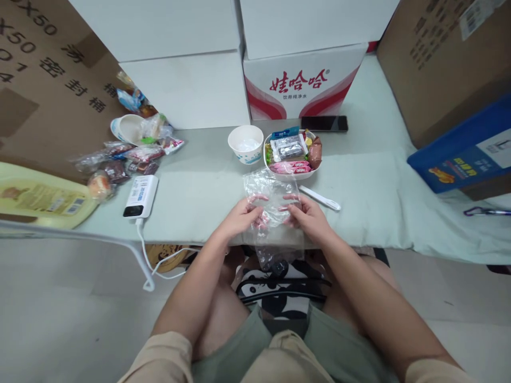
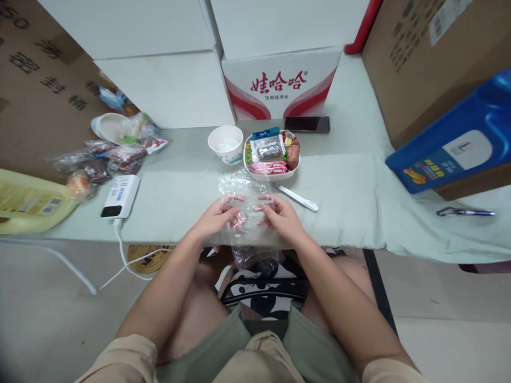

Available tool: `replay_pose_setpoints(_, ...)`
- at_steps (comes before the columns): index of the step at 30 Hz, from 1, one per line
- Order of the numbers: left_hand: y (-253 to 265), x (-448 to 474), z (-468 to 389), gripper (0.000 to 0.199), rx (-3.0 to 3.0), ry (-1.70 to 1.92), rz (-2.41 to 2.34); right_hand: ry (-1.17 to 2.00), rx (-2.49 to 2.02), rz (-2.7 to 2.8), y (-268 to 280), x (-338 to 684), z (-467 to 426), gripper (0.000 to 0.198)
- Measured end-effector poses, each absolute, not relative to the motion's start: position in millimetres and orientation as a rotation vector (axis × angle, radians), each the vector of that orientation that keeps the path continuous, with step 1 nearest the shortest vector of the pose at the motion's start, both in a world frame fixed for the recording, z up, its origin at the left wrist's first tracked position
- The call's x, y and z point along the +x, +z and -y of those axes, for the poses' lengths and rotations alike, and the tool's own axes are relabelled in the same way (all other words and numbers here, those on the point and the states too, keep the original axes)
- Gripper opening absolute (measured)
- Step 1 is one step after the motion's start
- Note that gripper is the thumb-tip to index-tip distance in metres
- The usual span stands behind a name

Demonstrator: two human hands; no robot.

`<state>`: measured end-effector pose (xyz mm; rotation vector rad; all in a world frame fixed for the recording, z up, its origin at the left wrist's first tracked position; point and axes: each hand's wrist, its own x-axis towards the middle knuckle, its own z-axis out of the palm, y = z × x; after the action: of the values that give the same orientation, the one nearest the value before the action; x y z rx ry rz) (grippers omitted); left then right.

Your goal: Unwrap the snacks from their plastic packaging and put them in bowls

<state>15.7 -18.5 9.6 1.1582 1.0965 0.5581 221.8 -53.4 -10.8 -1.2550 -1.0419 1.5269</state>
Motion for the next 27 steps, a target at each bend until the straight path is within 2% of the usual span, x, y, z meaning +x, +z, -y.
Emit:
replay_pose_setpoints(4, 12.4, 12.2, 17.2, 0.051, 1.128, 0.604, -1.074, 1.437, -1.244, 0.960, -12.9, 218.2, 52.4, 0.043)
replay_pose_setpoints(7, 11.9, 8.4, 15.1, 0.056, 1.085, 0.626, -1.007, 1.404, -1.207, 0.863, -14.5, 217.4, 49.9, 0.033)
replay_pose_setpoints(13, 3.7, 8.6, 5.7, 0.054, 1.050, 0.722, -1.012, 1.327, -1.196, 0.761, -20.9, 227.0, 44.4, 0.030)
replay_pose_setpoints(17, 0.8, 8.6, 0.2, 0.055, 1.051, 0.801, -1.059, 1.258, -1.286, 0.800, -20.8, 232.3, 46.2, 0.020)
replay_pose_setpoints(18, 0.8, 8.4, -0.9, 0.054, 1.044, 0.822, -1.072, 1.265, -1.279, 0.819, -20.2, 232.9, 47.0, 0.024)
replay_pose_setpoints(22, 1.0, 10.4, -4.2, 0.044, 1.056, 0.892, -1.093, 1.379, -1.222, 0.917, -21.1, 234.5, 48.1, 0.070)
replay_pose_setpoints(27, -1.6, 14.8, -3.3, 0.029, 1.193, 0.862, -1.092, 1.423, -1.186, 0.903, -29.7, 242.3, 45.9, 0.064)
